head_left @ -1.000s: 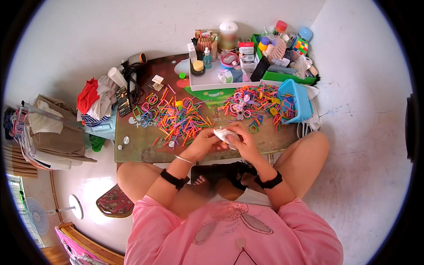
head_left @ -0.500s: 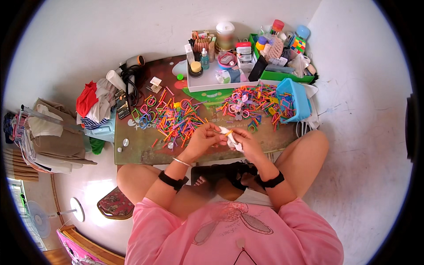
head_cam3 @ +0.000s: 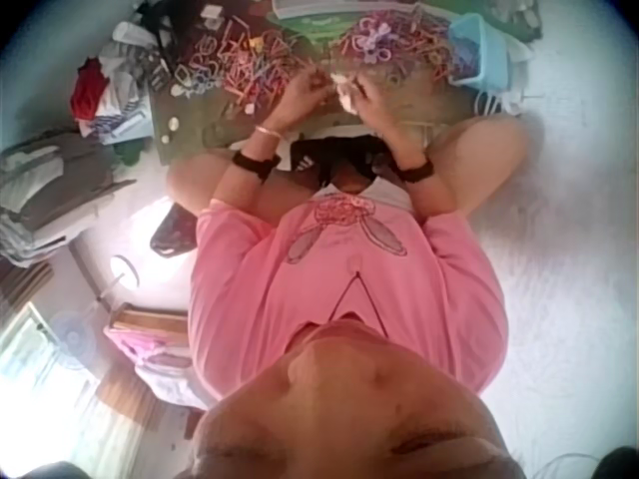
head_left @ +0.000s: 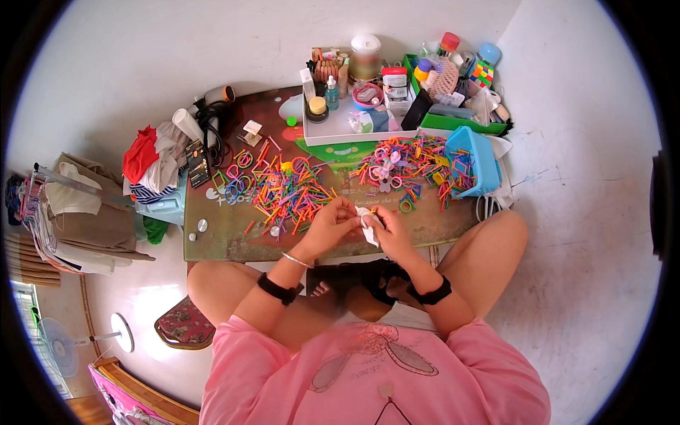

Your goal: The person is attaching small white bows to colorful hair clips at a desk.

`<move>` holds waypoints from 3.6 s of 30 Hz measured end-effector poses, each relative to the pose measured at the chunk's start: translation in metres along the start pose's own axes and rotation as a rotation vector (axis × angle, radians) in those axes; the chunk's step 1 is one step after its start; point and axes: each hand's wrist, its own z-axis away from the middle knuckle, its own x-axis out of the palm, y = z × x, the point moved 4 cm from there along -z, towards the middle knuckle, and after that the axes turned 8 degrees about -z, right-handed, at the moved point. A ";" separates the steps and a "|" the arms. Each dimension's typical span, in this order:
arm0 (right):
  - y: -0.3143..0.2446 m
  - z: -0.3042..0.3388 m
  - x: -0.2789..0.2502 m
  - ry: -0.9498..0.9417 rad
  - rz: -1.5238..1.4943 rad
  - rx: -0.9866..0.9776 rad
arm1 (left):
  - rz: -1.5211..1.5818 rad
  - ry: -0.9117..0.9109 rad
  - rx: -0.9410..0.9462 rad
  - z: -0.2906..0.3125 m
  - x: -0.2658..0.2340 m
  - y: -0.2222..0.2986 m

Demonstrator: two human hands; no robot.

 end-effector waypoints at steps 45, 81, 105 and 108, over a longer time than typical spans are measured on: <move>0.004 -0.007 -0.002 0.153 0.358 -0.157 | -0.775 0.091 0.251 0.006 0.002 0.005; 0.004 -0.001 -0.001 -0.091 -0.213 0.183 | -0.623 0.186 0.419 0.008 0.002 0.035; 0.004 0.002 0.004 -0.045 -0.174 0.277 | -0.626 0.102 0.337 0.007 0.000 0.030; 0.003 0.004 0.005 -0.148 -0.297 0.356 | -0.625 0.050 0.235 0.009 -0.004 0.030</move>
